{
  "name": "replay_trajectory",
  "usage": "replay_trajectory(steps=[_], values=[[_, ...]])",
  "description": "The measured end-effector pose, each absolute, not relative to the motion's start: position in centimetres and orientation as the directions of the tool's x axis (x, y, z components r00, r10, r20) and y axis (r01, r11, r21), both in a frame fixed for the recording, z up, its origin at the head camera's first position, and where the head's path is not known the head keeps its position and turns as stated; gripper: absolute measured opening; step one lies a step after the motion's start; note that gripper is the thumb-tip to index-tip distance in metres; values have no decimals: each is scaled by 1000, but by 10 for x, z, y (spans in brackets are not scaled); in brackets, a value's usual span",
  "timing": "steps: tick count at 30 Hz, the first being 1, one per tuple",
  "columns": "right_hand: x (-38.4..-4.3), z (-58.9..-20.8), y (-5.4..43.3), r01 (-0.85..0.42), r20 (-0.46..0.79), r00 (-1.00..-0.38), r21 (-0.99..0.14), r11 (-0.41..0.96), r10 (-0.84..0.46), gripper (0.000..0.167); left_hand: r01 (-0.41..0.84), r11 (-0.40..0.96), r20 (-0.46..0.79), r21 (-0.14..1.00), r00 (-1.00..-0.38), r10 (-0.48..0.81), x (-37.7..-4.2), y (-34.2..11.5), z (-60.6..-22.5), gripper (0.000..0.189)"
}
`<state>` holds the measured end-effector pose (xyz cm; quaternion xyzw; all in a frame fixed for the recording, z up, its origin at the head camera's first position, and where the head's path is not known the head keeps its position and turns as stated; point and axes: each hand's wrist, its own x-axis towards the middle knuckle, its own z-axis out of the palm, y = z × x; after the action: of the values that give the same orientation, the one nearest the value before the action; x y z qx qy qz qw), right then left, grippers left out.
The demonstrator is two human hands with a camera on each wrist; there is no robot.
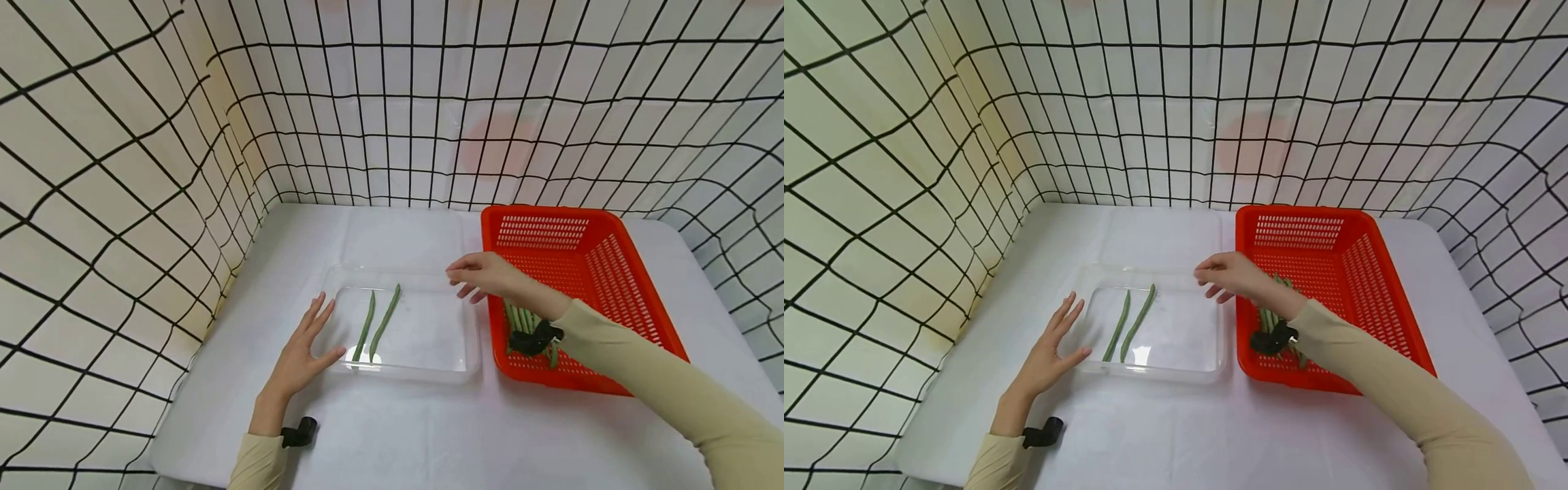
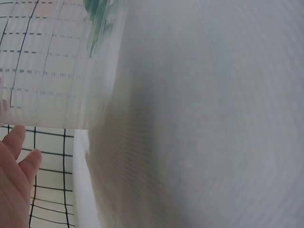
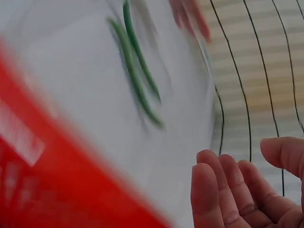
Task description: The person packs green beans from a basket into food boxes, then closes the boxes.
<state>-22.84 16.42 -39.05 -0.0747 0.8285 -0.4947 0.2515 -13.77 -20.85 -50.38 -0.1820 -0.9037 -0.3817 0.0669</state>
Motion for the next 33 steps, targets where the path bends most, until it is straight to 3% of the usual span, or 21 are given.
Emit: replay_trajectory(steps=[6,14,21,27,33], values=[[-236,-397,252,193,-335,-924,-825,531,-184,58,381,643,263,665,-925,276,-136,-211,-502,84],[-229,-442,322,313,-490,-859,-730,607,-147,59,391,629,266,672,-920,288,-135,-211,-502,84],[-220,-463,330,387,-568,-810,-707,592,-149,46,390,625,256,676,-920,297,-136,-211,-503,83],[-219,-466,318,435,-578,-806,-724,535,-127,28,394,623,266,676,-919,293,-136,-210,-502,83],[-218,-467,311,439,-568,-814,-739,511,-123,27,397,624,271,673,-917,291,-137,-209,-502,83]])
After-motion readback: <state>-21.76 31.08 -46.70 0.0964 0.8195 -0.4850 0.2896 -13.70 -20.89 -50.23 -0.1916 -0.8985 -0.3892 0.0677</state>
